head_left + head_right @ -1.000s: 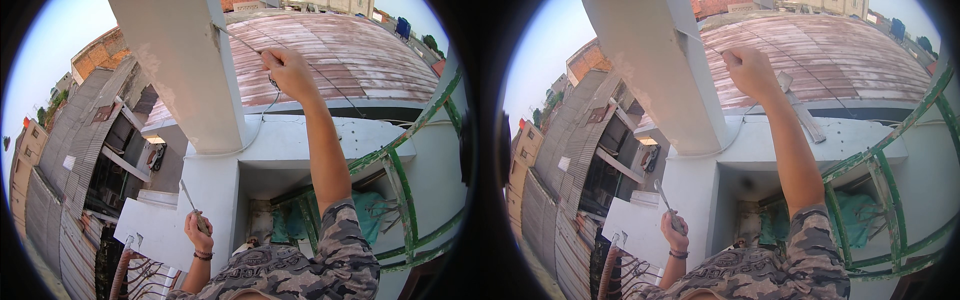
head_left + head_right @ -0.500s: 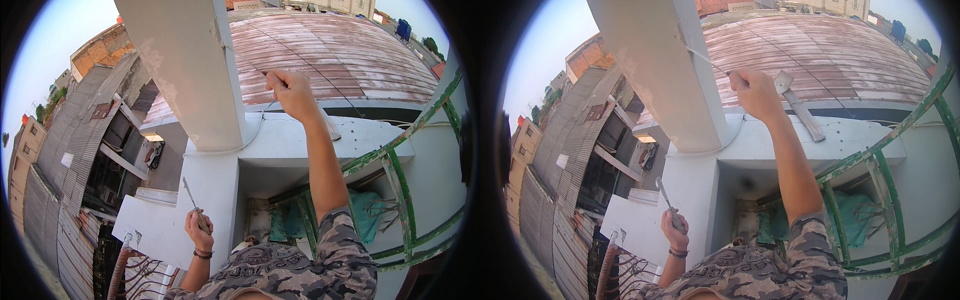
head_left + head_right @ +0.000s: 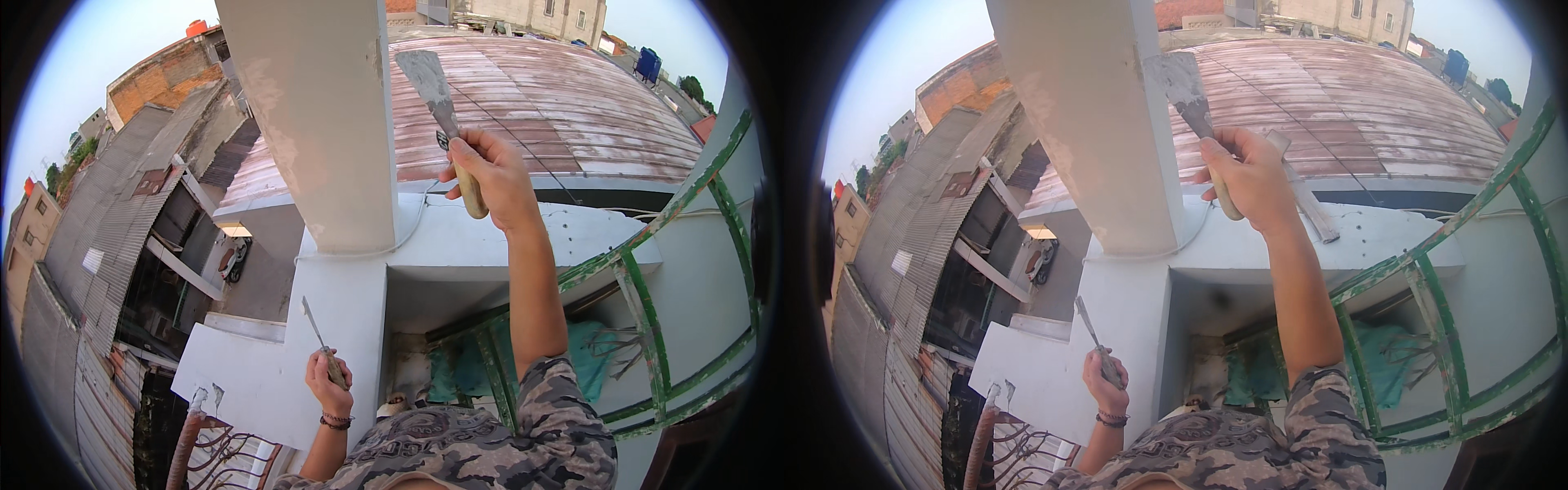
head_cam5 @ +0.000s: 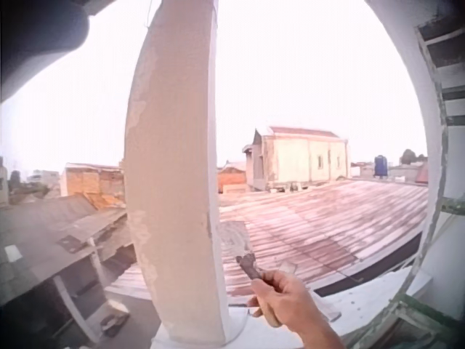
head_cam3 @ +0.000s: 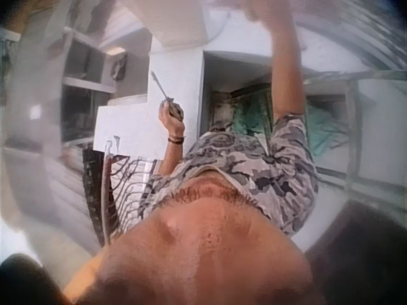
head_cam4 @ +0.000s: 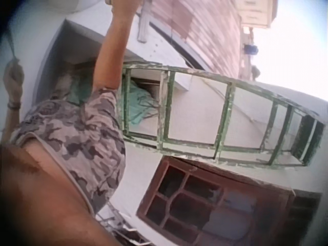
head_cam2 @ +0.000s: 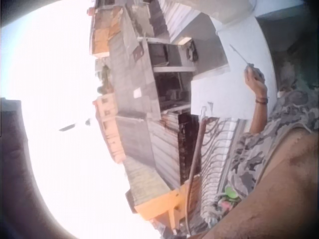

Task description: The person applies plaster to a white column on a balcony using two putty knives. They transfer plaster from one knife to the other and smooth it onto the column surface.

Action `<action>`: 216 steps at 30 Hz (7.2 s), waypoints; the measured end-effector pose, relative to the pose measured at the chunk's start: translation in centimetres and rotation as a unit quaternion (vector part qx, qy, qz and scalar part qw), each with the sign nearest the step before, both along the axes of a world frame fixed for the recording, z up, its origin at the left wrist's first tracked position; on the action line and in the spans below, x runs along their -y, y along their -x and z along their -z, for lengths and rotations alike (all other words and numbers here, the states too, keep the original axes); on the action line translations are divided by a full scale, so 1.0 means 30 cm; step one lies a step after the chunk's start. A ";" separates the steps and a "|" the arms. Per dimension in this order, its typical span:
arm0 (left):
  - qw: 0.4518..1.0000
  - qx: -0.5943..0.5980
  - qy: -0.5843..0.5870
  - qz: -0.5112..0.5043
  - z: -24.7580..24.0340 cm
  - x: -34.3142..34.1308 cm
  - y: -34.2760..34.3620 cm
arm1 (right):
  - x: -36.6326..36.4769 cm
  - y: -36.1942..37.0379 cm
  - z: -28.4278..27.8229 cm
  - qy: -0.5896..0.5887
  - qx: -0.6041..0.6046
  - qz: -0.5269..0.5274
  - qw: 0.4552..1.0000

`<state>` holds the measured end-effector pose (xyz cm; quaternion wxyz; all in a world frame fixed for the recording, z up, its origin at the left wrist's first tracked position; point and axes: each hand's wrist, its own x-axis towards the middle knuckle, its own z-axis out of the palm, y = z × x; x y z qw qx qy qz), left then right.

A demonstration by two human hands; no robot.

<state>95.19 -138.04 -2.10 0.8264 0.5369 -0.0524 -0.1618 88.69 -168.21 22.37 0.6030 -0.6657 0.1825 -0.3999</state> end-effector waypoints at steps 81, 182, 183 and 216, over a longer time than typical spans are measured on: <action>0.975 0.026 0.024 0.221 -0.250 -0.021 0.028 | -0.197 0.172 0.248 0.463 0.024 0.127 0.877; 0.925 0.212 -0.070 0.308 -0.322 -0.004 0.079 | -0.424 0.546 0.453 0.326 -0.135 0.033 0.935; 0.921 0.221 -0.071 0.311 -0.337 0.001 0.070 | -0.432 0.537 0.466 0.371 -0.135 0.021 0.918; 0.935 0.277 -0.184 0.125 -0.254 -0.326 0.040 | -0.452 0.302 0.452 -0.428 -0.125 -0.504 0.740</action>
